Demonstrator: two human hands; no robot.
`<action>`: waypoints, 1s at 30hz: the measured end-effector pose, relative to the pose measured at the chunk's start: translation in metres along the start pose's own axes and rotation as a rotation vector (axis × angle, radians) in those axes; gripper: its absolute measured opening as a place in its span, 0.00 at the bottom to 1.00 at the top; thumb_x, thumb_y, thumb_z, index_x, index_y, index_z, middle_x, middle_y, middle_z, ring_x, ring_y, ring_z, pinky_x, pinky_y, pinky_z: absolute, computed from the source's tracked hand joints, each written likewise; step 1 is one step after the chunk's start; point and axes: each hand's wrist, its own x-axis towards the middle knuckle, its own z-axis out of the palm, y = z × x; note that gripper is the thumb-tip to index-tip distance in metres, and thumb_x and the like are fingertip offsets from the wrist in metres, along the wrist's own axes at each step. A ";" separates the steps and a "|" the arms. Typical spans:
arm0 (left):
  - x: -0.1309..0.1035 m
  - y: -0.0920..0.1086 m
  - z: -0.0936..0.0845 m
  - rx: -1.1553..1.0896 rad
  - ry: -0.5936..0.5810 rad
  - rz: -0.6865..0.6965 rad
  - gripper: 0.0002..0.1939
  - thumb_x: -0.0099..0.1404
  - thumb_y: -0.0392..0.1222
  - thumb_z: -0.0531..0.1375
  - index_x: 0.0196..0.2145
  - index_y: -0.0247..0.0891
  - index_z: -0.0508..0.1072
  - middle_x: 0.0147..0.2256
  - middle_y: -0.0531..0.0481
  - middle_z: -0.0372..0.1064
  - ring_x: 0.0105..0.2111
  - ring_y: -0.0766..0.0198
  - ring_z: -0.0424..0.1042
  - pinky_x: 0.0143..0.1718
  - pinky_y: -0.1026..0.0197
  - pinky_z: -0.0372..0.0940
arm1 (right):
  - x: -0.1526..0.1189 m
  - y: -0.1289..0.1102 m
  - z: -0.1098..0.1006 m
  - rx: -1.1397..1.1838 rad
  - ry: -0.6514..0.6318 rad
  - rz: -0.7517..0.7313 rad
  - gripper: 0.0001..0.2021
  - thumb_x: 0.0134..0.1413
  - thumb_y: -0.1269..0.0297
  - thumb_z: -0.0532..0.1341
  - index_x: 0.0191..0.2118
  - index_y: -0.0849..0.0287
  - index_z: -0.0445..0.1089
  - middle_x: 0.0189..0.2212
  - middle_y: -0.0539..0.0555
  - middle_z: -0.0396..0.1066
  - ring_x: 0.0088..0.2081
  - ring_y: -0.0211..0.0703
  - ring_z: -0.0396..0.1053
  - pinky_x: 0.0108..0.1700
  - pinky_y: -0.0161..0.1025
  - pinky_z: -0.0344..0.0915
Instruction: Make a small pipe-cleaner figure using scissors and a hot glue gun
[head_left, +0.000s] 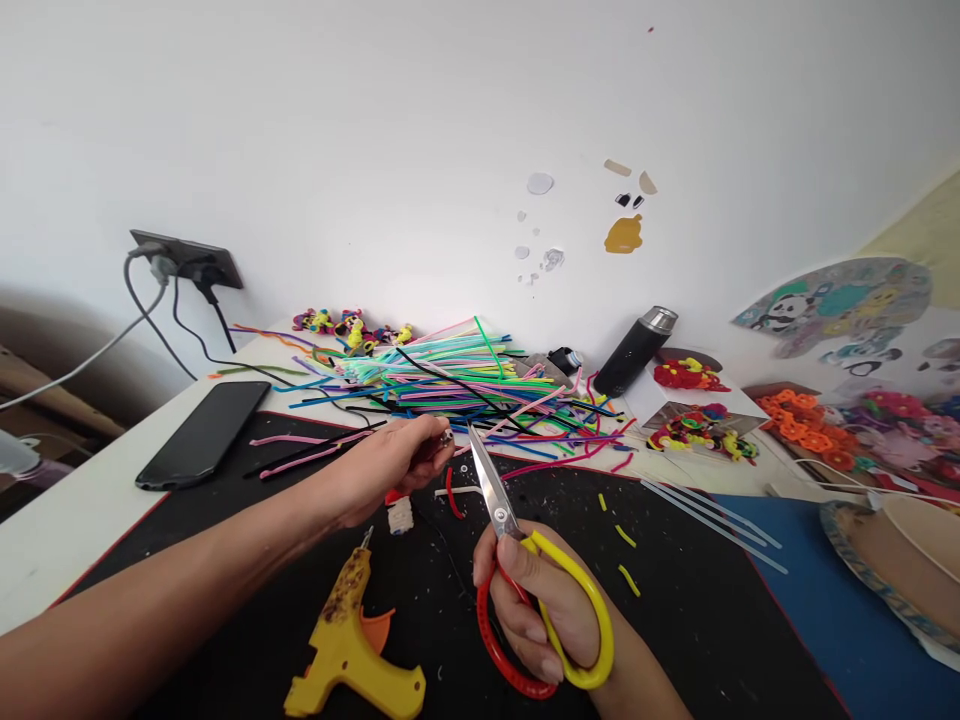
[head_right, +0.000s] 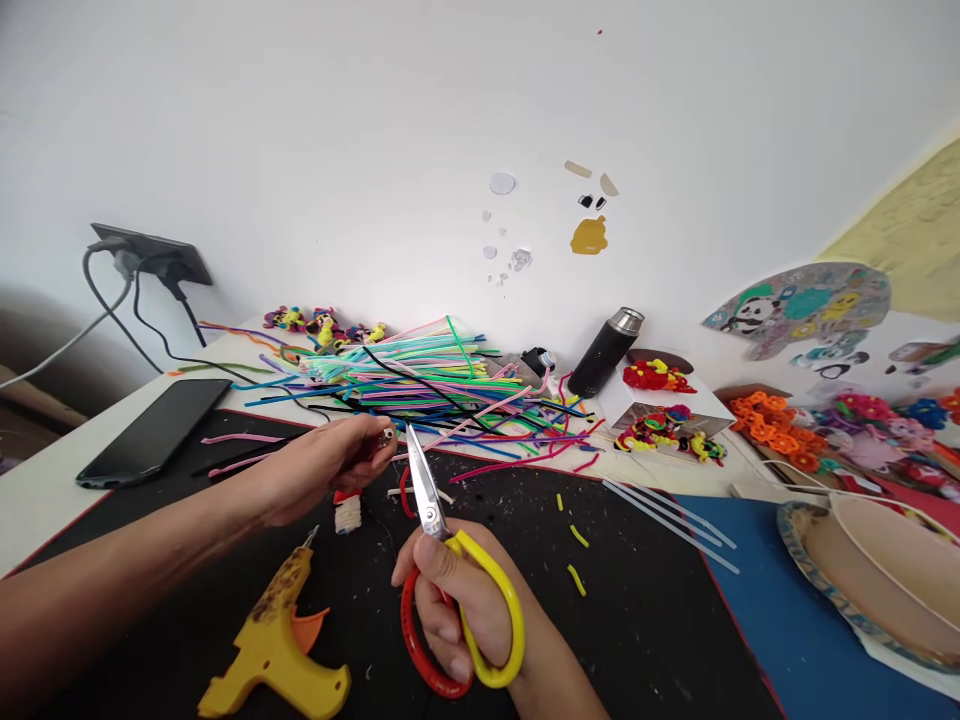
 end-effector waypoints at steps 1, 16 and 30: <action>0.000 0.000 0.001 0.000 0.004 0.002 0.21 0.70 0.55 0.52 0.23 0.41 0.60 0.23 0.57 0.47 0.23 0.66 0.41 0.24 0.60 0.40 | 0.000 0.000 0.000 0.001 0.002 0.002 0.25 0.64 0.41 0.68 0.38 0.63 0.71 0.10 0.38 0.58 0.07 0.29 0.50 0.09 0.25 0.51; -0.003 0.003 0.003 0.128 0.051 0.066 0.21 0.68 0.56 0.52 0.21 0.42 0.60 0.22 0.56 0.49 0.23 0.65 0.45 0.24 0.60 0.43 | 0.000 -0.001 0.001 0.015 0.008 0.026 0.26 0.62 0.40 0.69 0.37 0.63 0.71 0.10 0.38 0.58 0.07 0.28 0.51 0.10 0.24 0.52; -0.003 0.000 0.004 0.111 0.033 0.056 0.21 0.68 0.55 0.52 0.22 0.41 0.61 0.22 0.57 0.48 0.22 0.66 0.44 0.24 0.59 0.41 | 0.002 0.001 0.001 -0.011 -0.002 0.030 0.26 0.63 0.40 0.68 0.38 0.63 0.71 0.10 0.38 0.57 0.07 0.29 0.50 0.09 0.25 0.51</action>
